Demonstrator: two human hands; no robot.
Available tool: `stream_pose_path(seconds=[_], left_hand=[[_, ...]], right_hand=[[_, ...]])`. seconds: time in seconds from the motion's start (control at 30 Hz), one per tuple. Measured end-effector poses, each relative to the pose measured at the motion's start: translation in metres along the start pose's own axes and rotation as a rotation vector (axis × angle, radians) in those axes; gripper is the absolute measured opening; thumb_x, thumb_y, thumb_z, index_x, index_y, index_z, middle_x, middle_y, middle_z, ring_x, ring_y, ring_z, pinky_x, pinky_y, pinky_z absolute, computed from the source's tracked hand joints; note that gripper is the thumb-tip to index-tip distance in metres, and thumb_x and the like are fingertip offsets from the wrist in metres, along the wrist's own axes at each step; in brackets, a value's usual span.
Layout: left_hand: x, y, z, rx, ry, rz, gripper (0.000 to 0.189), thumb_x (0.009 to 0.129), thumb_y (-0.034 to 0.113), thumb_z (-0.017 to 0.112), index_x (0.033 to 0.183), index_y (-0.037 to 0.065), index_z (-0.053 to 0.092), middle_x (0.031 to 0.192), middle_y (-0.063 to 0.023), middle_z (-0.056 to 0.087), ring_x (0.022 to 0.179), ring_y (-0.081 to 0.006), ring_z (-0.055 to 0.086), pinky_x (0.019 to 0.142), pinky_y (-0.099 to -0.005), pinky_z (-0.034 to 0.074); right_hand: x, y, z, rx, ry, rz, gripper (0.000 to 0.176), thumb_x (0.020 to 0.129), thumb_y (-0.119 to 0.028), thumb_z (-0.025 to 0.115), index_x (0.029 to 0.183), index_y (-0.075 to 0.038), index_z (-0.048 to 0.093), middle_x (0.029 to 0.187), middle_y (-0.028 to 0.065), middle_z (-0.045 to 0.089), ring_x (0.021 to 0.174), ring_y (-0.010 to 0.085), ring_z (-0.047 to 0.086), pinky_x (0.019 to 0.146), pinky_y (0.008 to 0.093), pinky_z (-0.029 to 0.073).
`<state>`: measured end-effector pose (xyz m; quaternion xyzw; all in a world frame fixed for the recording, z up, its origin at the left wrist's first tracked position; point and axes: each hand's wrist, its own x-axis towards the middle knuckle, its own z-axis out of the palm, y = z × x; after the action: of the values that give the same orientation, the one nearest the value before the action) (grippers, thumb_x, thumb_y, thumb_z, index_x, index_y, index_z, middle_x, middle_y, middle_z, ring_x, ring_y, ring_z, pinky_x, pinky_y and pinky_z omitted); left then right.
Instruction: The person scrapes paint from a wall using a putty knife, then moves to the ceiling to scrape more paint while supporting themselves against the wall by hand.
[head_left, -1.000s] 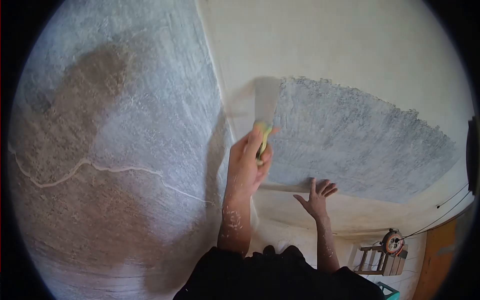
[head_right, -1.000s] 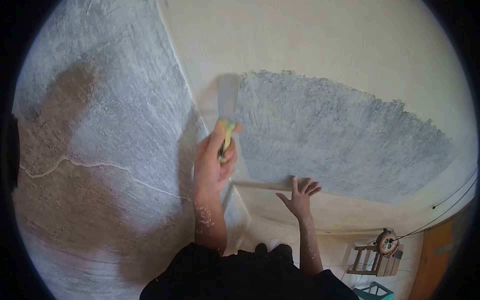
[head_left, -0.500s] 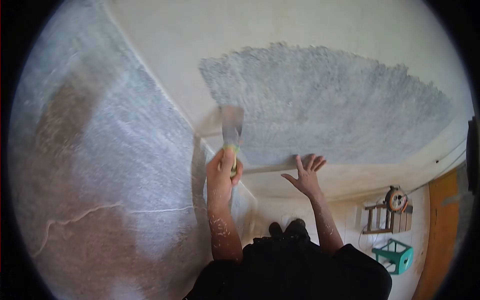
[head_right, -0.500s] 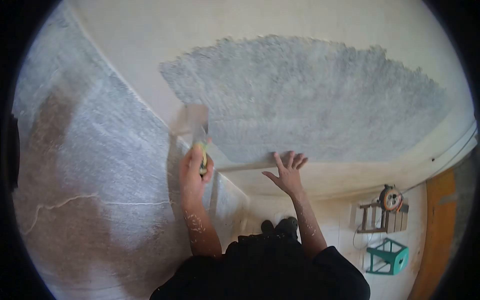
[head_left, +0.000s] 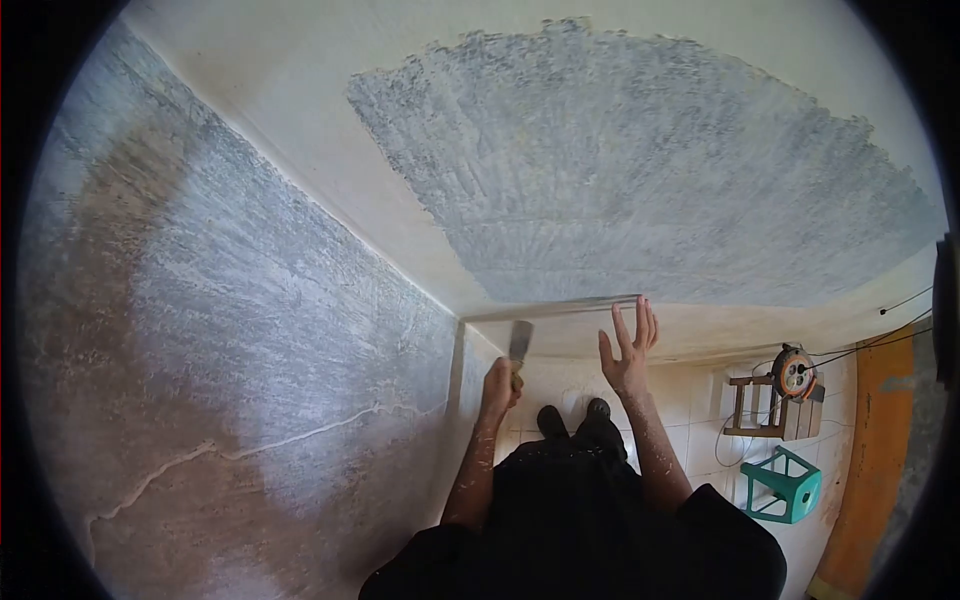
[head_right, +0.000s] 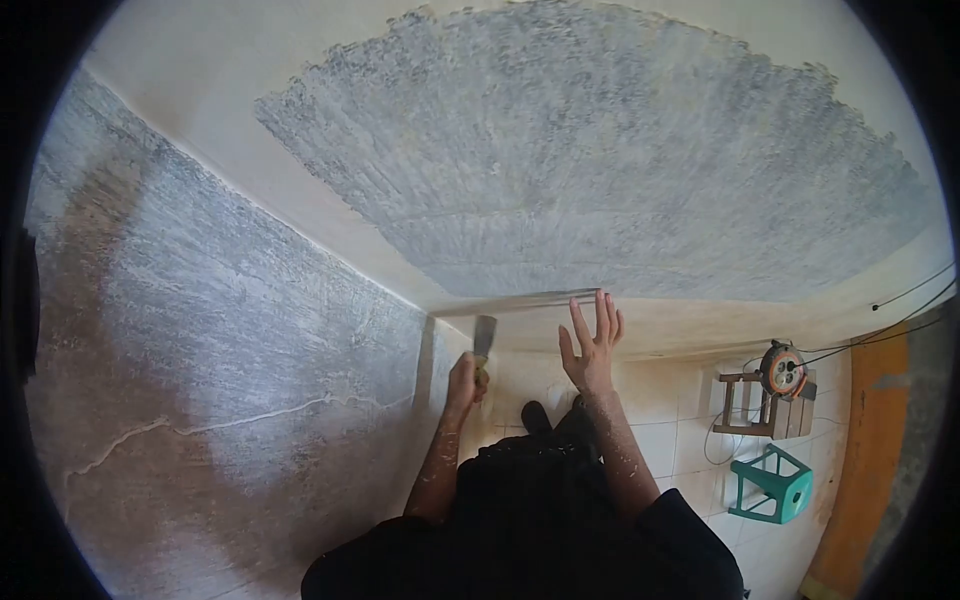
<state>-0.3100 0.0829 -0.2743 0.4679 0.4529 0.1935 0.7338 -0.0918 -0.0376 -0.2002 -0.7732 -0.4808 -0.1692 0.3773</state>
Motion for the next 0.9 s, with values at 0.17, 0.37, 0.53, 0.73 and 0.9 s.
stream_pose_path(seconds=[0.17, 0.37, 0.53, 0.73, 0.9], left_hand=[[0.069, -0.070, 0.015, 0.085, 0.244, 0.427, 0.041, 0.100, 0.037, 0.044, 0.079, 0.002, 0.051, 0.056, -0.0005, 0.046, 0.049, -0.0098, 0.045, 0.045, -0.0260, 0.038], [0.081, -0.098, 0.020, 0.372, 0.477, 0.536, 0.039, 0.100, 0.032, 0.046, 0.081, -0.001, 0.054, 0.059, -0.0074, 0.050, 0.052, -0.0144, 0.046, 0.048, -0.0319, 0.038], [0.098, -0.107, 0.024, 0.162, 0.464, 0.532, 0.039, 0.098, 0.033, 0.049, 0.081, -0.001, 0.056, 0.060, -0.0083, 0.050, 0.054, -0.0145, 0.047, 0.050, -0.0322, 0.038], [0.086, -0.019, 0.037, 0.107, 0.316, 0.590, 0.038, 0.099, 0.031, 0.046, 0.080, 0.000, 0.055, 0.061, -0.0040, 0.049, 0.057, -0.0129, 0.048, 0.054, -0.0307, 0.040], [0.056, -0.036, 0.068, -0.070, 0.261, 0.449, 0.042, 0.100, 0.042, 0.039, 0.075, 0.011, 0.049, 0.058, 0.0006, 0.045, 0.051, -0.0079, 0.042, 0.048, -0.0267, 0.037]], right_hand=[[0.007, 0.011, -0.013, 0.018, 0.149, 0.021, 0.050, 0.083, -0.004, 0.064, 0.132, -0.011, 0.054, 0.147, 0.0238, 0.028, 0.136, 0.0391, 0.026, 0.109, 0.0499, 0.023], [0.049, 0.026, -0.032, -0.156, 0.477, -0.024, 0.054, 0.091, -0.009, 0.053, 0.141, 0.000, 0.036, 0.146, 0.0302, 0.020, 0.137, 0.0428, 0.021, 0.109, 0.0533, 0.020], [0.080, 0.031, -0.015, -0.198, 0.559, -0.071, 0.062, 0.099, -0.024, 0.037, 0.148, 0.001, 0.011, 0.150, 0.0282, -0.002, 0.140, 0.0431, 0.006, 0.110, 0.0567, 0.015], [0.100, 0.023, 0.006, -0.240, 0.656, -0.065, 0.065, 0.101, -0.039, 0.022, 0.148, 0.002, 0.005, 0.152, 0.0252, -0.006, 0.141, 0.0390, -0.004, 0.111, 0.0562, 0.004], [0.091, 0.027, 0.002, -0.187, 0.578, -0.066, 0.070, 0.100, -0.047, 0.022, 0.149, 0.000, 0.003, 0.151, 0.0225, -0.013, 0.141, 0.0393, -0.013, 0.111, 0.0594, 0.000]])
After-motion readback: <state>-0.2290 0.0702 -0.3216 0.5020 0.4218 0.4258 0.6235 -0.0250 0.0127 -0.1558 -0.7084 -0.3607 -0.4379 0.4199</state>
